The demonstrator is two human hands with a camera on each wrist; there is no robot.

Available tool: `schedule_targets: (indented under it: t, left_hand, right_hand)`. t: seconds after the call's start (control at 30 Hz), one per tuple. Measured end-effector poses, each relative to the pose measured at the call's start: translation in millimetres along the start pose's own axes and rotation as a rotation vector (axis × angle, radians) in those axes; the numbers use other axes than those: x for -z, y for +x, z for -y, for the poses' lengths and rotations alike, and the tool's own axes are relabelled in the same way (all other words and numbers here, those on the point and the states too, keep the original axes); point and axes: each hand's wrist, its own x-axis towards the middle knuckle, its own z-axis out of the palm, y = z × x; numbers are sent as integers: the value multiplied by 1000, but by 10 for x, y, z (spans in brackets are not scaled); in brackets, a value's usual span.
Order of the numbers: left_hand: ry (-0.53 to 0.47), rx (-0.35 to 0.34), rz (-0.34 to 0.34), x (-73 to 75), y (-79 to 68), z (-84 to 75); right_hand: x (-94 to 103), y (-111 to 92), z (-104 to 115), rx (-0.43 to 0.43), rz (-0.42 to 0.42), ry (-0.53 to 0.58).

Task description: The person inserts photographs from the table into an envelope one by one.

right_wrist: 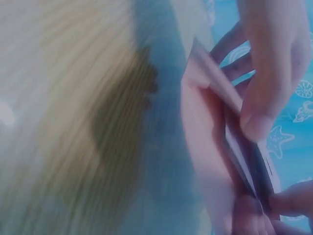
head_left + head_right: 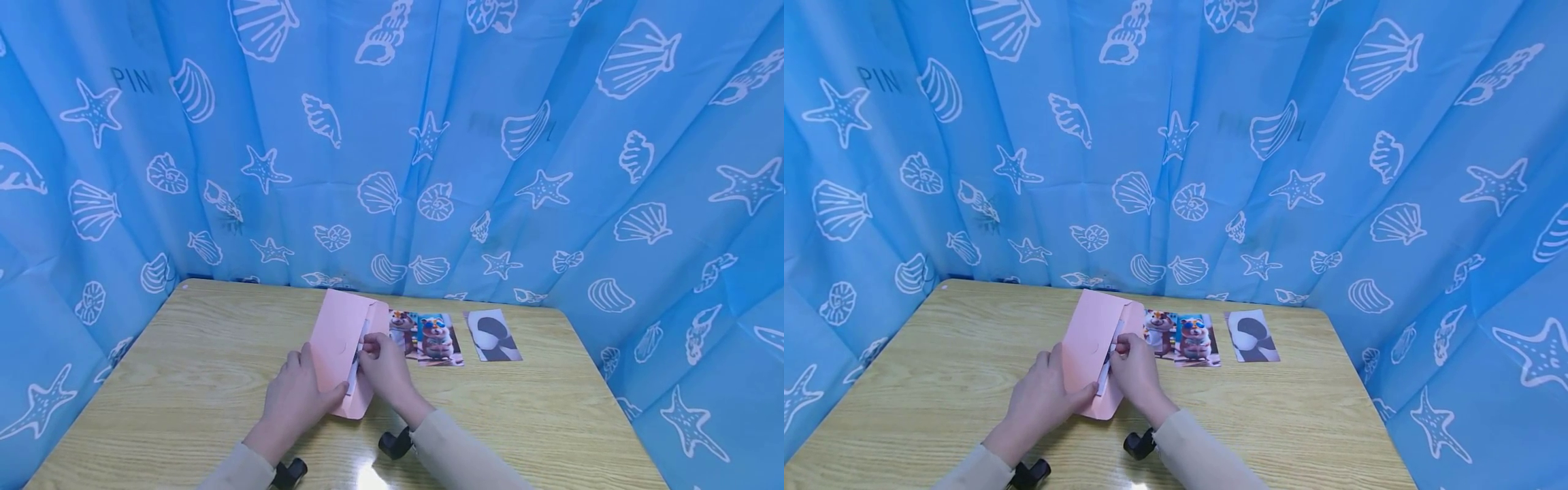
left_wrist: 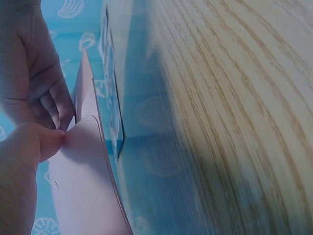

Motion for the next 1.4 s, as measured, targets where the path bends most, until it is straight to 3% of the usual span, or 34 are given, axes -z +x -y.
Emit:
schedule_targets:
  t: [0.37,0.5,0.77,1.4]
  left_hand:
    - [-28,42,23,30,14,19]
    - [-31,42,26,23,19,55]
    - [-30,17,-2,22,22,127]
    - [-19,54,61,14,13,139]
  right_hand:
    - [66,-58,17,72,57,-27]
    - [169,-77,-47,53,45,-50]
    - [474,-49,-281,21,11,-27]
    - [1312,10,-994,-146,-125,-147]
